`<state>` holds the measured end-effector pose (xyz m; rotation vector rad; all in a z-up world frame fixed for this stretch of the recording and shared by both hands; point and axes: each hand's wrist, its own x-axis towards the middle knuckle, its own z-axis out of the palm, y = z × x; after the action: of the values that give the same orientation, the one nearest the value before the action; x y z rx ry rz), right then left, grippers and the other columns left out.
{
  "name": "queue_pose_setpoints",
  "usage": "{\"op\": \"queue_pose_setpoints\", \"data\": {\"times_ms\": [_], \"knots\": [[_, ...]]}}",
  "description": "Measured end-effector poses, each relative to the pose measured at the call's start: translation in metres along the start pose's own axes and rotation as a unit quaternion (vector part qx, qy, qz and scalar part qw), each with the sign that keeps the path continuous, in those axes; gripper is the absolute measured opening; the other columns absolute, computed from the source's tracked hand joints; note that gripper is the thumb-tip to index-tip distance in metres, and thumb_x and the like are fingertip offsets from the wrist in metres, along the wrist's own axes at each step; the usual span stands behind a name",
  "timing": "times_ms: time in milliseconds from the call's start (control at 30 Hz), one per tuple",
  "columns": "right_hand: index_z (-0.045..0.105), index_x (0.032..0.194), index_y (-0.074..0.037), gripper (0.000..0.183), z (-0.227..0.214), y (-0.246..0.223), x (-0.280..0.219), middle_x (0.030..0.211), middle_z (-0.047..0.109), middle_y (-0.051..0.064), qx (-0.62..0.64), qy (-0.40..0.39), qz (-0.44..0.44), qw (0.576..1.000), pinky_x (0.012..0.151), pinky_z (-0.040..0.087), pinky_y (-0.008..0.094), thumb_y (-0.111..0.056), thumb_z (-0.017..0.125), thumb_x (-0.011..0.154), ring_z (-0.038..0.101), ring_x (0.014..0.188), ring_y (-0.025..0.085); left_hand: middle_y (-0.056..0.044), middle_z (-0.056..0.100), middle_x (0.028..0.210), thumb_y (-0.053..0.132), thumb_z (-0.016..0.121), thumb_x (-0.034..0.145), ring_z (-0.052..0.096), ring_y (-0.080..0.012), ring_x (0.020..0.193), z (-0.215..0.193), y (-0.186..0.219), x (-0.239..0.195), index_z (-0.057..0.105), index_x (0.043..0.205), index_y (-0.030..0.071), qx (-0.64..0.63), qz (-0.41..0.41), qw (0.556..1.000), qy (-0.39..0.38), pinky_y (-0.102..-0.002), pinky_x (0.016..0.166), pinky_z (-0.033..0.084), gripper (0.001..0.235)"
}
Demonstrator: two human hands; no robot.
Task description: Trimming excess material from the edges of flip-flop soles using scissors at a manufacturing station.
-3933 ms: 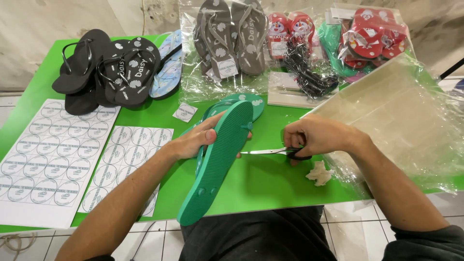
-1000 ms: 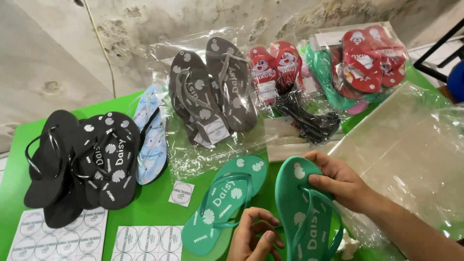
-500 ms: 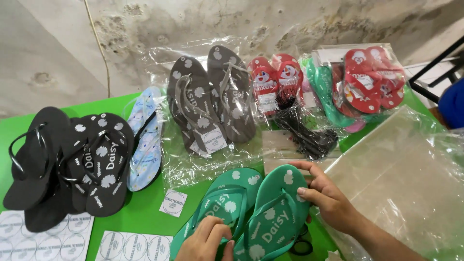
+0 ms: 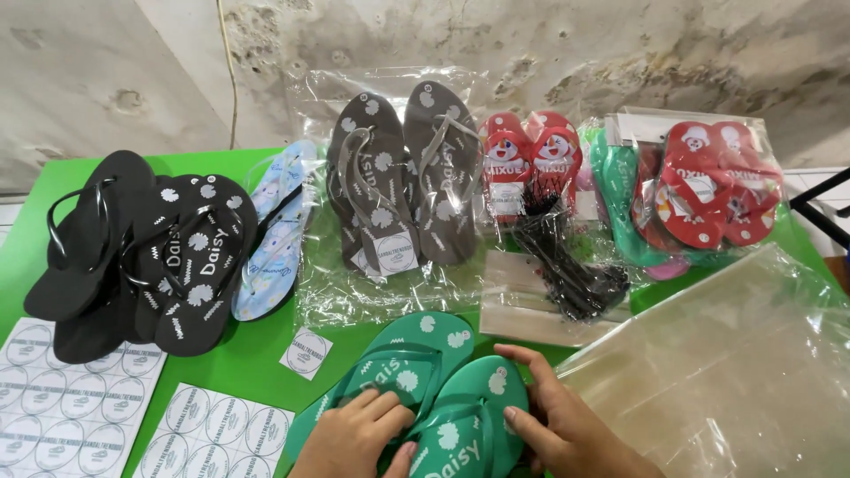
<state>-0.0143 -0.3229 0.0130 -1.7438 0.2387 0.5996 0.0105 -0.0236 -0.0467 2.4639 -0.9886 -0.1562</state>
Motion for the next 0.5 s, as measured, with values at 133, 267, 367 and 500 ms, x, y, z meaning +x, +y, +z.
{"op": "queue_pose_setpoints", "data": {"times_ms": [133, 267, 367, 500], "knots": [[0.028, 0.157, -0.03, 0.073, 0.001, 0.027, 0.013, 0.063, 0.054, 0.0, -0.203, -0.032, -0.047, 0.977, 0.054, 0.047, 0.031, -0.041, 0.06, 0.092, 0.059, 0.055, 0.015, 0.004, 0.061, 0.081, 0.045, 0.06, 0.101, 0.059, -0.0164, 0.072, 0.0, -0.004, 0.002, 0.063, 0.086, 0.018, 0.017, 0.098, 0.989, 0.105, -0.034, 0.039, 0.042, 0.031], [0.022, 0.158, -0.05, 0.08, 0.007, 0.021, 0.018, 0.063, 0.059, -0.001, -0.257, -0.038, 0.088, 0.962, 0.063, 0.047, 0.026, -0.051, 0.064, 0.09, 0.063, 0.059, 0.013, 0.003, 0.049, 0.069, 0.046, 0.049, 0.111, 0.051, -0.0112, 0.06, 0.0, -0.008, 0.001, 0.057, 0.079, 0.017, 0.034, 0.155, 0.972, 0.171, -0.028, 0.037, 0.033, 0.044], [0.024, 0.157, -0.056, 0.078, 0.006, 0.019, 0.021, 0.062, 0.059, -0.005, -0.28, -0.021, 0.134, 0.95, 0.065, 0.048, 0.024, -0.051, 0.064, 0.09, 0.064, 0.06, 0.01, 0.005, 0.038, 0.064, 0.038, 0.033, 0.113, 0.036, -0.0083, 0.051, -0.001, -0.003, 0.002, 0.051, 0.074, 0.019, 0.065, 0.127, 0.97, 0.197, -0.026, 0.036, 0.022, 0.047], [0.032, 0.155, -0.05, 0.07, 0.005, 0.011, 0.019, 0.057, 0.06, -0.003, -0.237, -0.017, 0.116, 0.964, 0.061, 0.045, 0.025, -0.038, 0.064, 0.094, 0.057, 0.055, 0.011, 0.003, 0.043, 0.063, 0.023, 0.044, 0.108, 0.044, -0.0085, 0.051, 0.005, 0.0, 0.0, 0.055, 0.072, 0.016, 0.0, 0.098, 0.971, 0.218, -0.024, 0.036, 0.031, 0.038]]}}
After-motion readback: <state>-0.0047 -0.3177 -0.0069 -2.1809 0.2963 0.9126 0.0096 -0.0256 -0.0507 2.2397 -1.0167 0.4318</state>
